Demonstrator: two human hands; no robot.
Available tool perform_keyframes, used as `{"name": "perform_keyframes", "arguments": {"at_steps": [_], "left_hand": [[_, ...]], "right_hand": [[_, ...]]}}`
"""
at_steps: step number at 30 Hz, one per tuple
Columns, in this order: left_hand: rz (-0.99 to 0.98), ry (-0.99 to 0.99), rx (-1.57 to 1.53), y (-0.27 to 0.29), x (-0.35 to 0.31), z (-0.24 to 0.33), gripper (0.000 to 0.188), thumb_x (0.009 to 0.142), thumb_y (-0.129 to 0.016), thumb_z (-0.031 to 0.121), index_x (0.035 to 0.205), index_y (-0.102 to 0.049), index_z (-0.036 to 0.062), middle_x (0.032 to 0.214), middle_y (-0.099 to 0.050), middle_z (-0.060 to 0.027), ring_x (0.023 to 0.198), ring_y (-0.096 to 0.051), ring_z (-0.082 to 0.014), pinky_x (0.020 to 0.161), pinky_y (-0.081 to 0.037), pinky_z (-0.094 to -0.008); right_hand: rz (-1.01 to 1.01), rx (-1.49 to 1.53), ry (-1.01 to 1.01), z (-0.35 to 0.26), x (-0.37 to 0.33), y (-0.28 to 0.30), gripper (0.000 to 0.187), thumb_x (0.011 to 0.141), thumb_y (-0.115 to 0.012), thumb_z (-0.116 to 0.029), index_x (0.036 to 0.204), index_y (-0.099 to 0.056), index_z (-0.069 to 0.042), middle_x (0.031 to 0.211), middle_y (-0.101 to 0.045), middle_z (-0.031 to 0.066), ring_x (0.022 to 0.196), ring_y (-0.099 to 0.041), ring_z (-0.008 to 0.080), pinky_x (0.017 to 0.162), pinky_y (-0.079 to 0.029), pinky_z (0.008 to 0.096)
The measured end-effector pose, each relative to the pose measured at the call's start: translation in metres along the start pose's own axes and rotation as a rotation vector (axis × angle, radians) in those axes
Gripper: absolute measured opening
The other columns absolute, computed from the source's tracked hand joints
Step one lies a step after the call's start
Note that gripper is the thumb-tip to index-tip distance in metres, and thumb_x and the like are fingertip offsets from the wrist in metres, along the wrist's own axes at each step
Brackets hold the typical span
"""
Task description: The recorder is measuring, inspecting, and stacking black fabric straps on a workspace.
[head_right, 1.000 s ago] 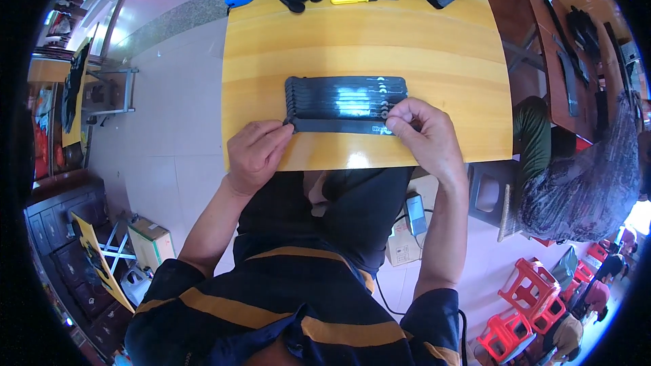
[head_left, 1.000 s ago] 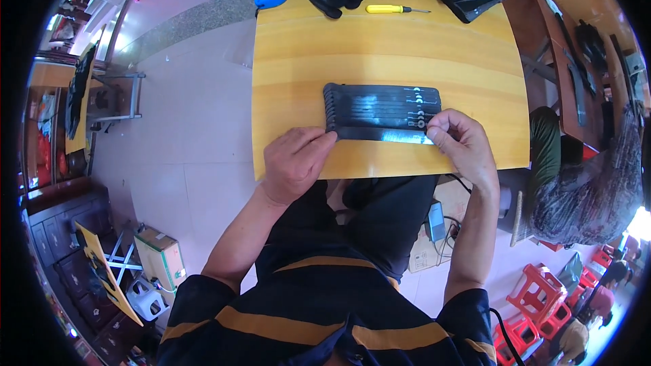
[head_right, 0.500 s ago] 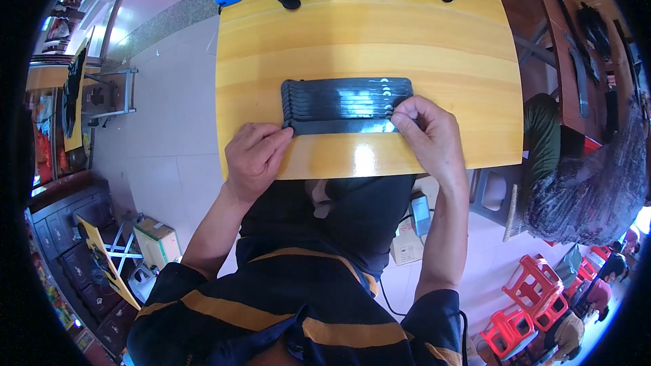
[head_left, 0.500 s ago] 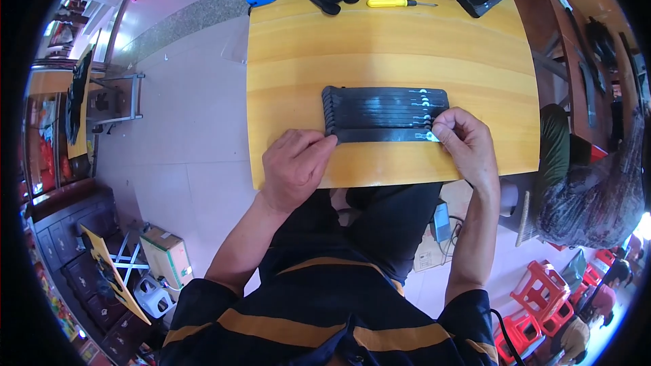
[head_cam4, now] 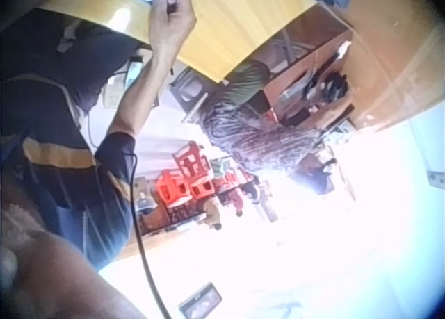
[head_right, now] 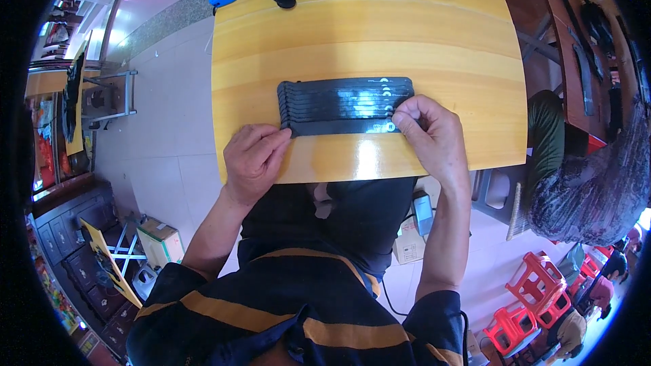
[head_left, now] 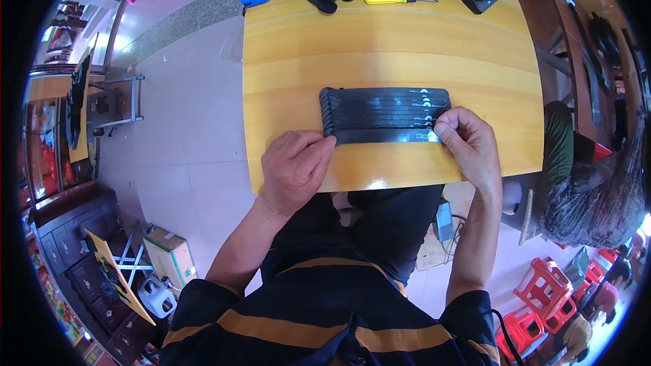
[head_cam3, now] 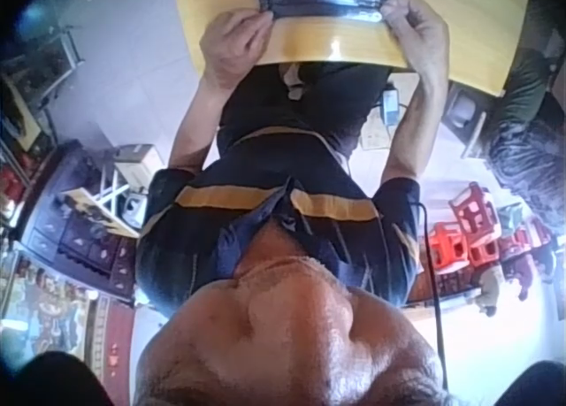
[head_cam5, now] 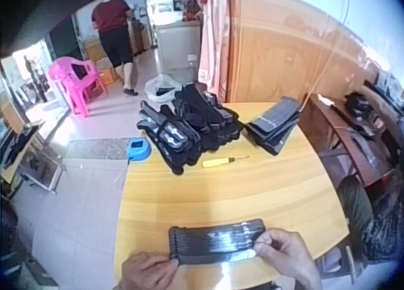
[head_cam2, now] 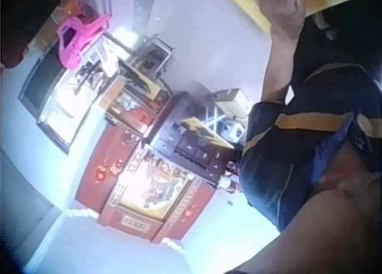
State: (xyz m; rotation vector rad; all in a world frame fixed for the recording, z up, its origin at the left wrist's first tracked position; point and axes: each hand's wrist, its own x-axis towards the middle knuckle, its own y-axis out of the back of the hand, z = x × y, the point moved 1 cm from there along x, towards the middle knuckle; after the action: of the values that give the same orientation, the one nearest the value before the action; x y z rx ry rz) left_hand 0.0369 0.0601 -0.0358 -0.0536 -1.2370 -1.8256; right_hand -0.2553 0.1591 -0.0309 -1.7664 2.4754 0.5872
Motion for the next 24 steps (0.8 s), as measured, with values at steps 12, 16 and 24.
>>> {"name": "perform_keyframes", "arguments": {"at_steps": [12,16,24], "left_hand": [[0.006,-0.003,-0.003,-0.0011,-0.0001,-0.0004,0.02,0.076,-0.082,-0.002,0.094,-0.076,0.0059,0.085,-0.069,-0.0076,0.075,-0.066,-0.0257,0.064,-0.051,-0.0365],[0.002,0.003,-0.003,-0.0005,0.0008,-0.0003,0.02,0.076,-0.082,-0.002,0.094,-0.076,0.0059,0.085,-0.069,-0.0076,0.075,-0.066,-0.0256,0.064,-0.051,-0.0364],[0.007,-0.005,-0.003,0.0001,0.0007,-0.0009,0.019,0.076,-0.081,-0.002,0.093,-0.076,0.0054,0.084,-0.068,-0.0073,0.075,-0.066,-0.0254,0.065,-0.05,-0.0365]], "right_hand": [[0.02,0.022,-0.008,0.0023,0.0008,-0.0011,0.012,0.097,-0.071,-0.006,0.089,-0.066,0.0,0.073,-0.054,-0.0055,0.069,-0.045,0.0049,0.061,-0.039,0.0225],[0.02,0.011,-0.007,0.0013,0.0009,-0.0011,0.012,0.097,-0.072,-0.007,0.088,-0.066,0.0,0.073,-0.054,-0.0055,0.068,-0.045,0.005,0.061,-0.039,0.0225],[0.02,0.025,-0.012,0.0005,-0.0003,-0.0028,0.012,0.097,-0.071,-0.006,0.087,-0.065,-0.001,0.072,-0.052,-0.0057,0.068,-0.045,0.0049,0.061,-0.039,0.0223]]}}
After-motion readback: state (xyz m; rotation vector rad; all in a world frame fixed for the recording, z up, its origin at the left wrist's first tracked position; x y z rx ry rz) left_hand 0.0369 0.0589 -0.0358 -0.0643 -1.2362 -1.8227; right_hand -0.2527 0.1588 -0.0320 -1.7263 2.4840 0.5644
